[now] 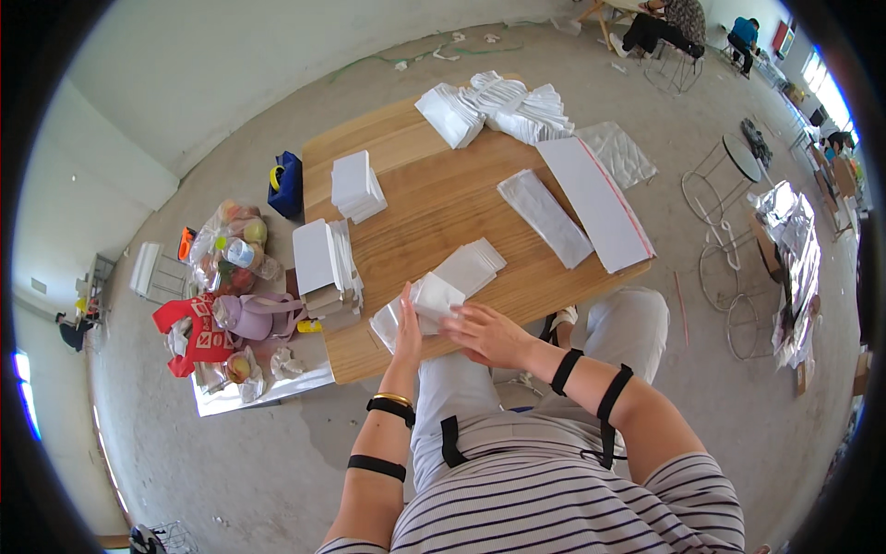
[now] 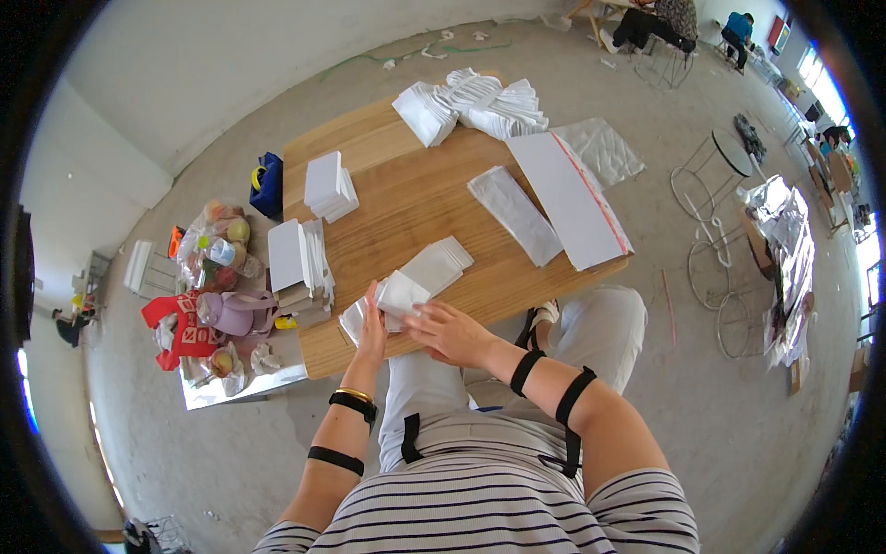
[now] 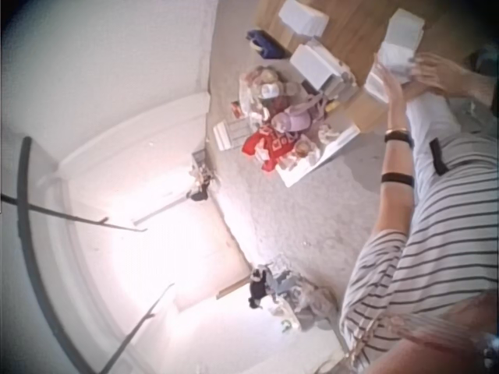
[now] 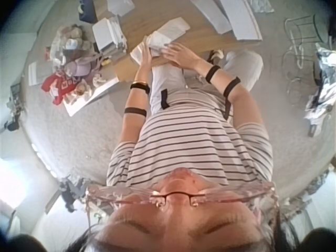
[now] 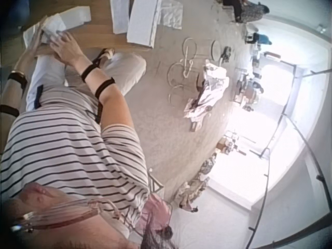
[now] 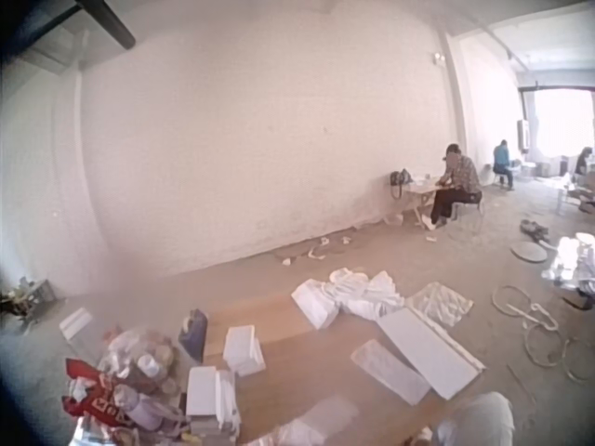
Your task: Folding small white paper or cardboard items into specific shapes on a wooden table.
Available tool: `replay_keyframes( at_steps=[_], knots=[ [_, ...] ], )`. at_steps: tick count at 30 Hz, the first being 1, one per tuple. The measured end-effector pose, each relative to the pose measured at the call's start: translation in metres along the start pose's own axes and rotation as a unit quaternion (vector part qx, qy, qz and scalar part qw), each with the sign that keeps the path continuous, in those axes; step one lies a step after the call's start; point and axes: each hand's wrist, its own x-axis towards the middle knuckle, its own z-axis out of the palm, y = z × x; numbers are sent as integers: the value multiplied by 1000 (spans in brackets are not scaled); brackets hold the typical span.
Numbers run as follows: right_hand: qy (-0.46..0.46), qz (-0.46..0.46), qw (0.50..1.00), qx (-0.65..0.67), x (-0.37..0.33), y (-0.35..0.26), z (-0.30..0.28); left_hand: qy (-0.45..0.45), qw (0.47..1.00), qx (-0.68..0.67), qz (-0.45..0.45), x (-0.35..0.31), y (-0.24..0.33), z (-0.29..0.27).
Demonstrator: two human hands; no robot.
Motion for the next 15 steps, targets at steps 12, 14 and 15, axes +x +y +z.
replay_keyframes(
  at_steps=[12, 14, 15],
  knots=[
    [26, 283, 952, -117, 3, 36, 19, -7, 997, 75, 14, 4, -7, -6],
    [26, 283, 951, -118, 4, 35, 19, -15, 997, 72, 24, 5, -9, -8],
    [25, 285, 951, -120, 4, 35, 18, -16, 997, 72, 24, 5, -8, -7]
  ],
)
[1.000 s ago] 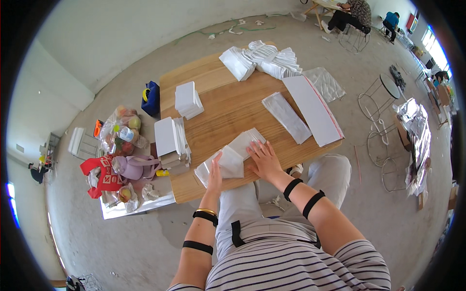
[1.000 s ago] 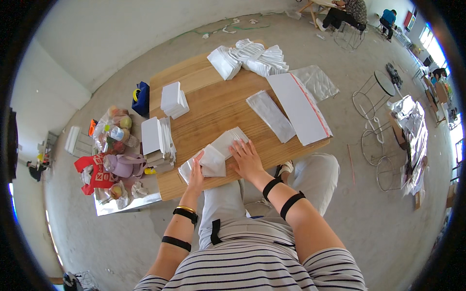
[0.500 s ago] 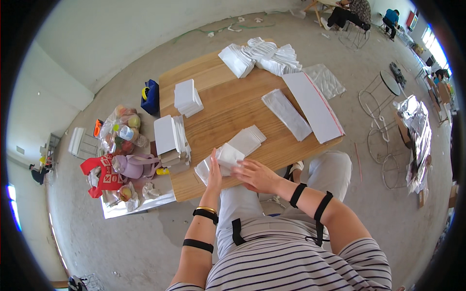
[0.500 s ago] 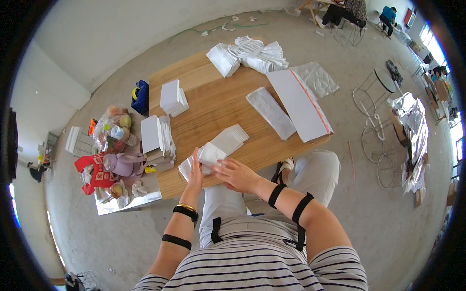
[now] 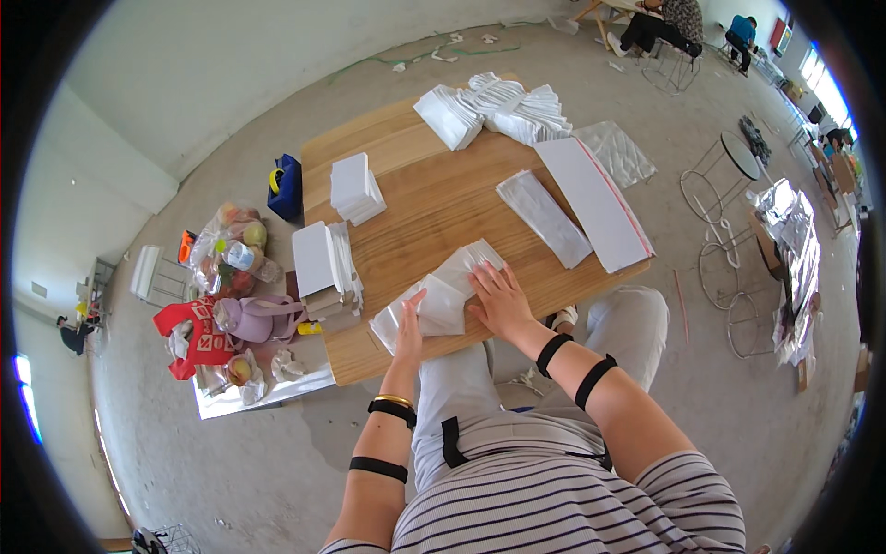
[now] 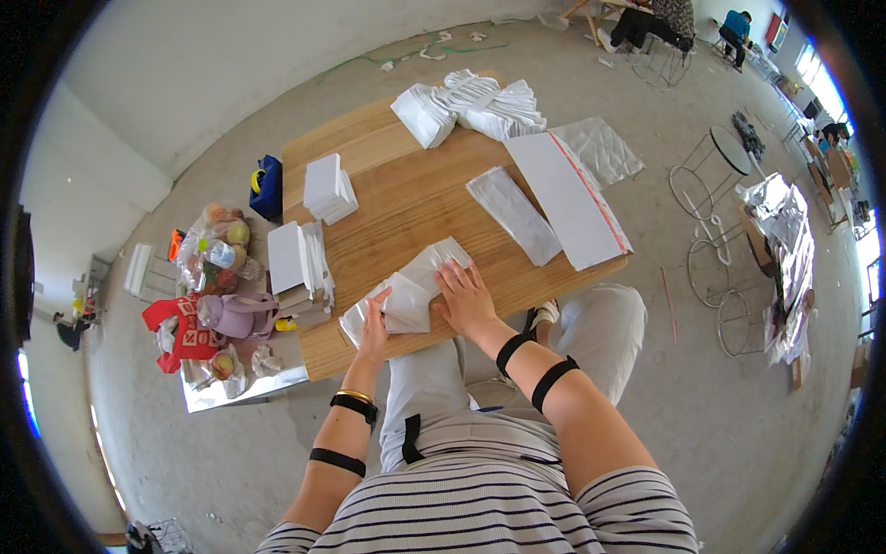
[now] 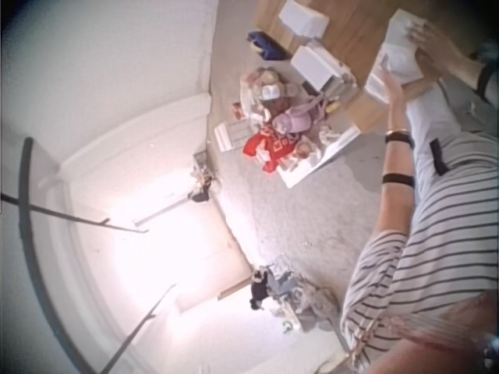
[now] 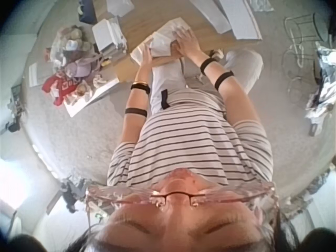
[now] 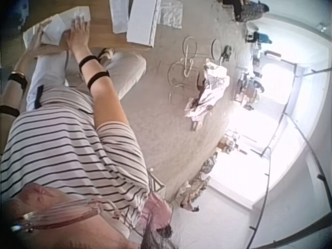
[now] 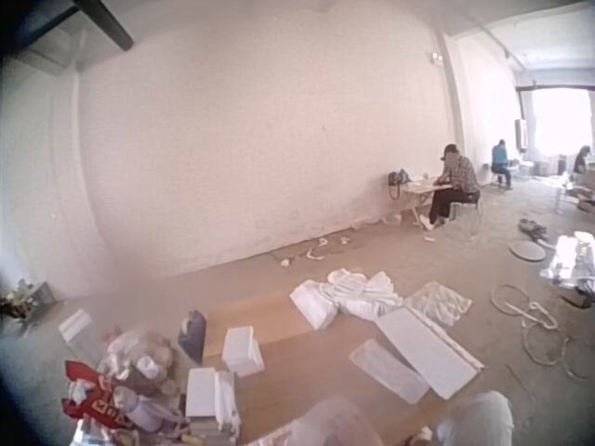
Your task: Folding small white paper or cardboard items into specific shapes on a wooden table.
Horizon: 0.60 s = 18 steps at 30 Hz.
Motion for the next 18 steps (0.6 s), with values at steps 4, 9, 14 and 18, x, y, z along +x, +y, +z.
replay_keyframes(
  at_steps=[4, 9, 14, 18],
  knots=[
    [1, 2, 1000, -13, -1, -1, -1, 13, 1000, 5, -18, 1, 0, 2],
    [18, 10, 999, 32, -4, -8, -11, 16, 1000, -2, -14, 1, -4, -1],
    [11, 7, 999, 42, -2, -6, -4, 3, 1000, -9, 3, 3, -7, -1],
    [33, -8, 999, 33, -5, -7, -6, 1, 1000, -17, -4, 2, -3, 2]
  ],
)
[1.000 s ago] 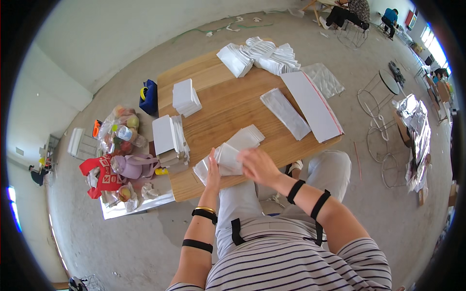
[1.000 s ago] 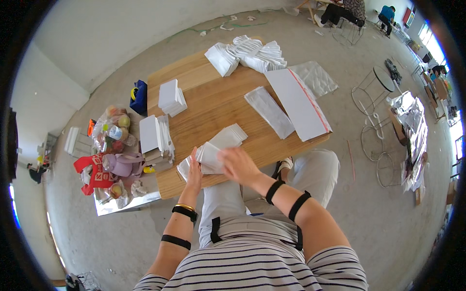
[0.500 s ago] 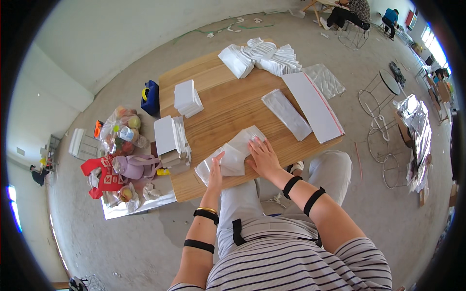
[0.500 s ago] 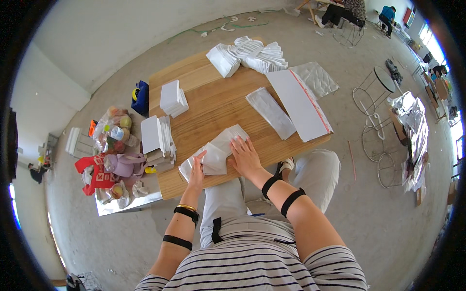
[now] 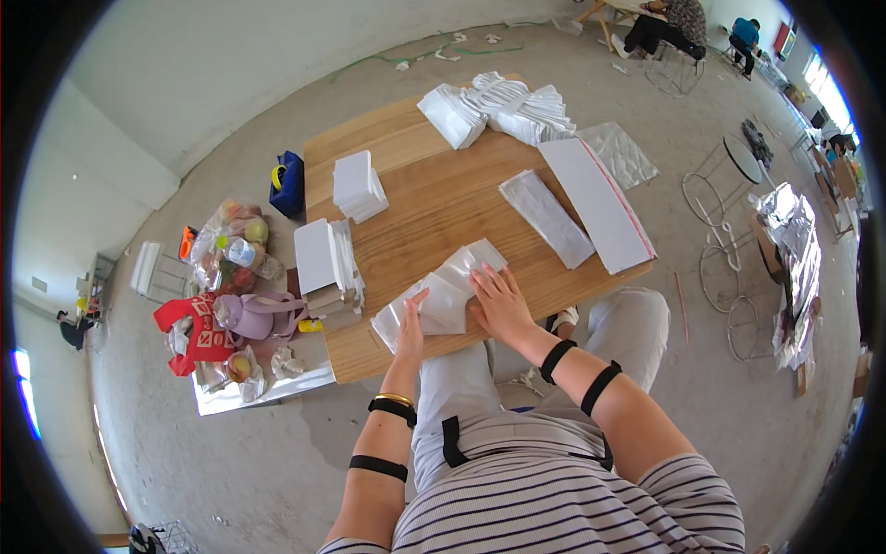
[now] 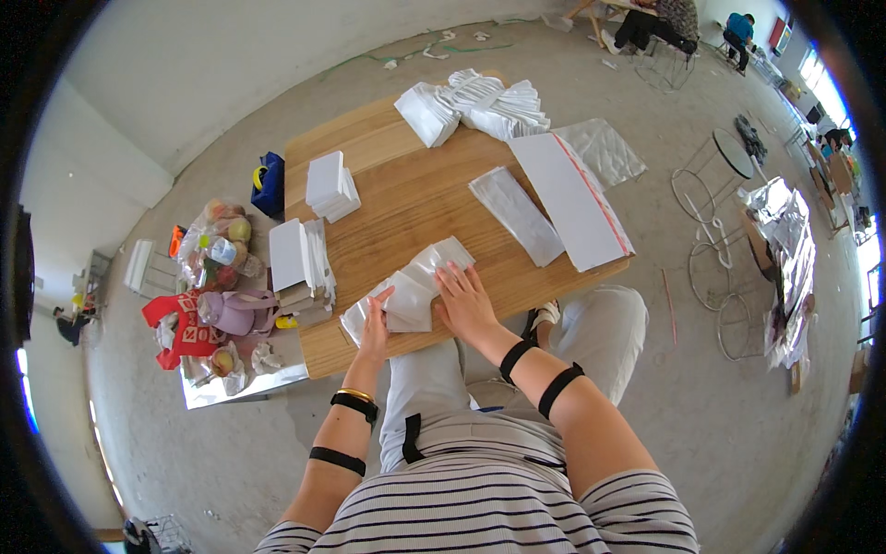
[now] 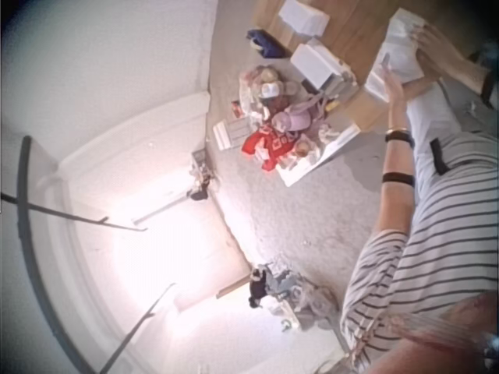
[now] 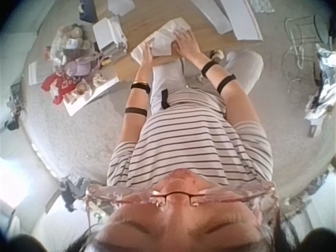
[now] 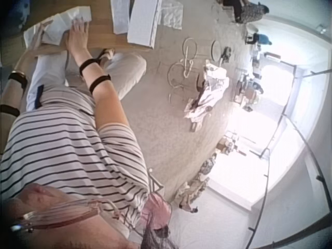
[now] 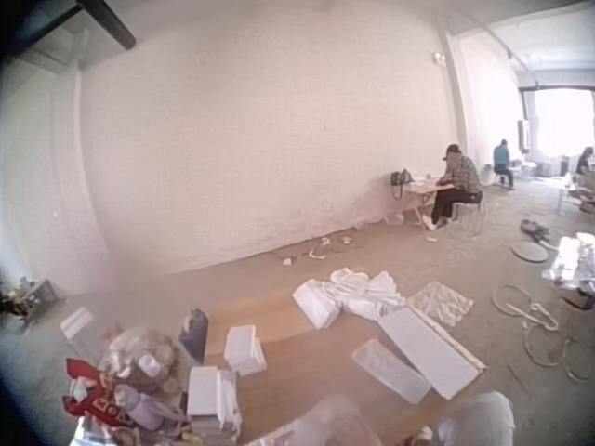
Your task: Folding small white paper or cardboard items into specific shapes on a wooden table.
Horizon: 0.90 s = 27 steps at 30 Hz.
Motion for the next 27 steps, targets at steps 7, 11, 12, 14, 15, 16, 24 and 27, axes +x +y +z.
replay_keyframes(
  at_steps=[7, 11, 12, 14, 15, 16, 24, 27],
  knots=[
    [42, -70, 996, 26, -2, -20, -18, -3, 1000, -22, 11, 2, -8, -9],
    [-138, -182, 962, 149, -3, -22, -32, 40, 998, -49, -11, -4, 10, 8],
    [-196, -177, 951, 160, 0, -23, -38, 42, 998, -49, -11, -4, 9, 7],
    [-115, -78, 977, 164, 7, -15, -36, 24, 999, -42, 4, -4, 8, 4],
    [-31, 24, 985, 165, 8, -11, -34, 14, 999, -38, 12, -4, 7, 2],
    [-31, 24, 985, 165, 6, -6, -26, 4, 999, -34, 20, -4, 6, 0],
    [-51, 9, 999, -15, 3, 4, 2, 6, 999, -23, -35, 0, -3, -3],
    [-50, 6, 999, -16, 4, 3, 2, 0, 999, -21, -37, 1, -3, -4]
  ],
)
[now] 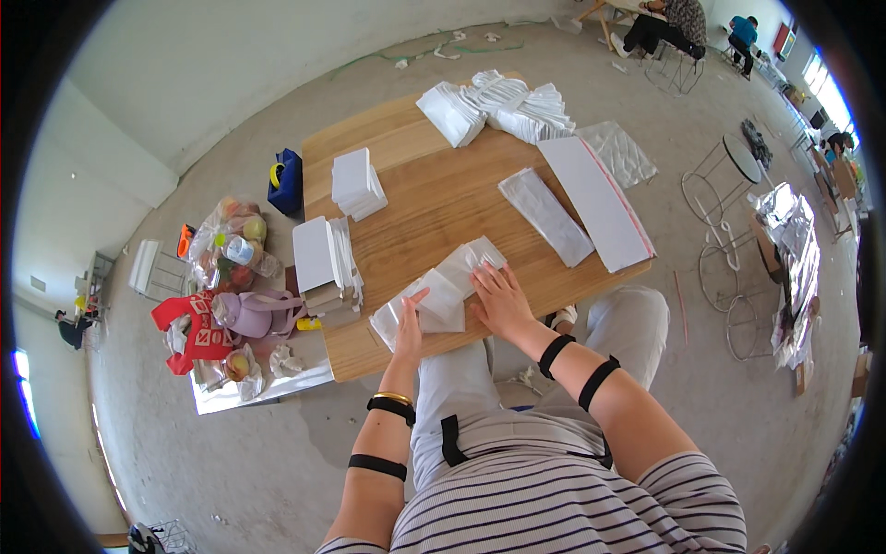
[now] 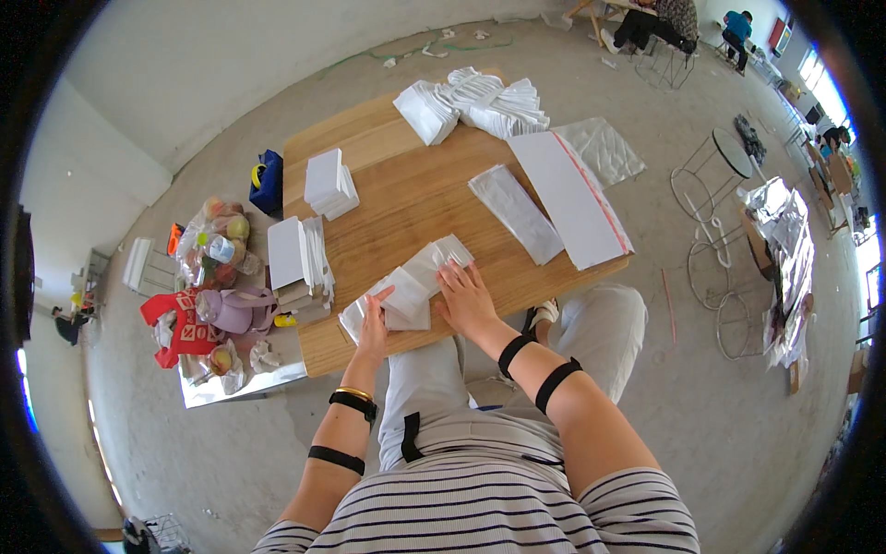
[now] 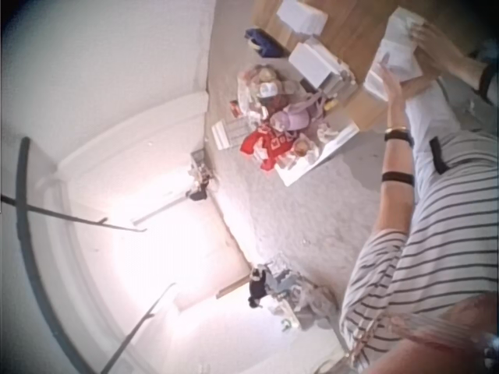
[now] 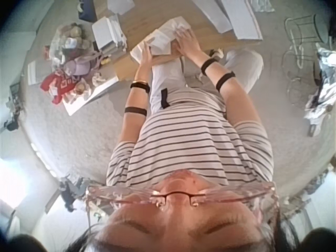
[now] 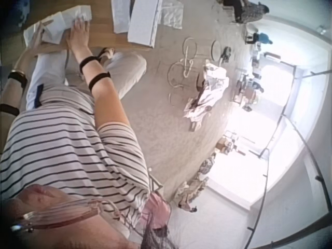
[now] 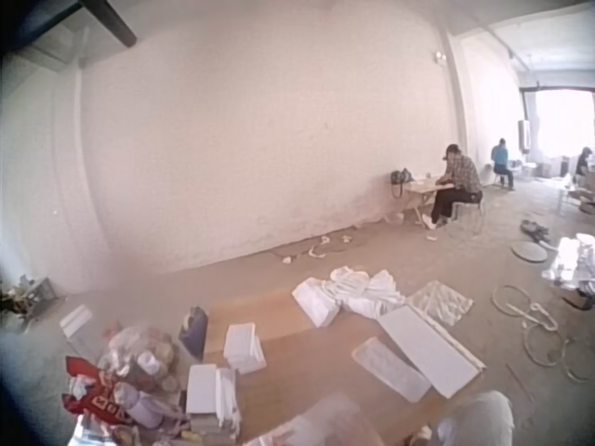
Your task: Folding small white paper or cardboard items into specific shapes on a wooden table.
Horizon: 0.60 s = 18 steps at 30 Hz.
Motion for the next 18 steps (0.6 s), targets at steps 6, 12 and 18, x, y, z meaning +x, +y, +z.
replay_keyframes(
  at_steps=[6, 12, 18],
  knots=[
    [71, -9, 997, 24, -3, -9, -1, 7, 1000, -6, -2, -2, 2, 0],
    [73, -49, 996, 32, -5, -16, -11, 0, 999, -20, -43, -5, 7, 2],
    [86, -125, 976, 154, -10, -30, -18, 10, 1000, 5, 23, -6, 9, 2]
  ],
)
